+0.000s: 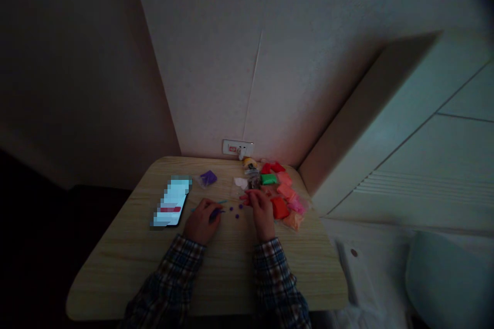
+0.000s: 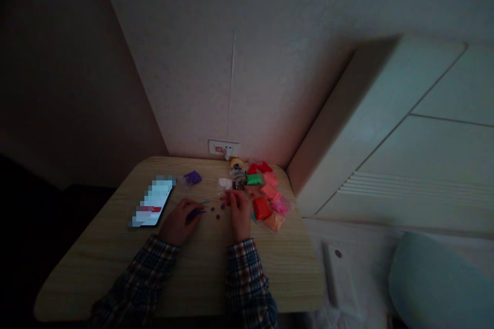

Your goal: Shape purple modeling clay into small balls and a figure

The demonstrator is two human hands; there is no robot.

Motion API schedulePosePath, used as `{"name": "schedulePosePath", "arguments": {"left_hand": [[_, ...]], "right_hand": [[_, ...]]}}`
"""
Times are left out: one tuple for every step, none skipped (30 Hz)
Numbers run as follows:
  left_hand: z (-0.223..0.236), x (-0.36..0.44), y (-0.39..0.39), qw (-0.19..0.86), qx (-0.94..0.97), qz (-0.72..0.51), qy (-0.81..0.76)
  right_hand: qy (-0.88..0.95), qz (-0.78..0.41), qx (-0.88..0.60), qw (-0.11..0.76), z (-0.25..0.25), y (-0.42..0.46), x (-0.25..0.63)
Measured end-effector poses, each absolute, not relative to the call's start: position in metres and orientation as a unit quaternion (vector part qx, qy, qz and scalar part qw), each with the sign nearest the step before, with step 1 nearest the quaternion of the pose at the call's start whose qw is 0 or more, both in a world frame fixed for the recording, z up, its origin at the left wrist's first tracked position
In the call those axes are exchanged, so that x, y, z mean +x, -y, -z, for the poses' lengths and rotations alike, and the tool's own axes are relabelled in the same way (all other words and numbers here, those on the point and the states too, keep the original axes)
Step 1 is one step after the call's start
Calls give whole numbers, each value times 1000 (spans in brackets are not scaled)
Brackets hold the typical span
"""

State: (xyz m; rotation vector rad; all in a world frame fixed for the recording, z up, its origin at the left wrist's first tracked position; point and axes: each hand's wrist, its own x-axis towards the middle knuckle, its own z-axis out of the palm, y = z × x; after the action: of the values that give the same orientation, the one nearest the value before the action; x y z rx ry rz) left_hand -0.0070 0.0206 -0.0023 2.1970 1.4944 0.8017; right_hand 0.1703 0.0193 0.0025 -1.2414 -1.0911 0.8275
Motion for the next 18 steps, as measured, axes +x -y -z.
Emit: {"name": "schedulePosePath", "arguments": {"left_hand": [[2, -6, -20, 180, 776, -284, -533], [2, -6, -20, 177, 773, -287, -537], [1, -5, -20, 174, 769, -291, -542], [1, -5, -20, 171, 763, -298, -547], [1, -5, -20, 168, 758, -306, -551], [0, -5, -20, 165, 754, -315, -552], [0, -6, -21, 161, 750, -325, -553], [0, -7, -21, 156, 746, -338, -553], [-1, -8, -22, 151, 741, -351, -552], [-2, -9, -22, 148, 735, -365, -551], [-4, -11, -22, 149, 727, -379, -552], [-6, -11, -22, 156, 716, -394, -555], [-8, -11, -22, 173, 701, -410, -558], [-12, -10, -21, 202, 680, -428, -560], [-15, -8, -21, 245, 650, -452, -559], [-20, -4, -21, 301, 612, -482, -550], [-24, 1, -21, 369, 567, -512, -529], [-29, 7, -21, 444, 514, -541, -496]], "right_hand": [[473, -360, -537, 598, -3, -19, 169], [474, -360, -540, 595, -3, -19, 169], [474, -357, -544, 594, -4, -19, 168], [472, -353, -547, 594, -3, -19, 168], [471, -349, -550, 595, -3, -19, 168], [469, -348, -551, 596, -3, -19, 168], [469, -349, -549, 597, -2, -19, 168], [471, -353, -546, 596, -2, -20, 168], [475, -360, -541, 594, -2, -20, 168], [480, -367, -537, 589, -3, -19, 168], [486, -373, -533, 584, -4, -19, 167], [491, -376, -531, 579, -5, -18, 166], [495, -378, -530, 576, -7, -16, 165], [499, -376, -529, 575, -10, -14, 162], [506, -368, -527, 575, -13, -12, 159], [520, -355, -522, 576, -16, -9, 155], [540, -337, -513, 575, -20, -6, 150], [568, -314, -502, 572, -23, -3, 144]]}}
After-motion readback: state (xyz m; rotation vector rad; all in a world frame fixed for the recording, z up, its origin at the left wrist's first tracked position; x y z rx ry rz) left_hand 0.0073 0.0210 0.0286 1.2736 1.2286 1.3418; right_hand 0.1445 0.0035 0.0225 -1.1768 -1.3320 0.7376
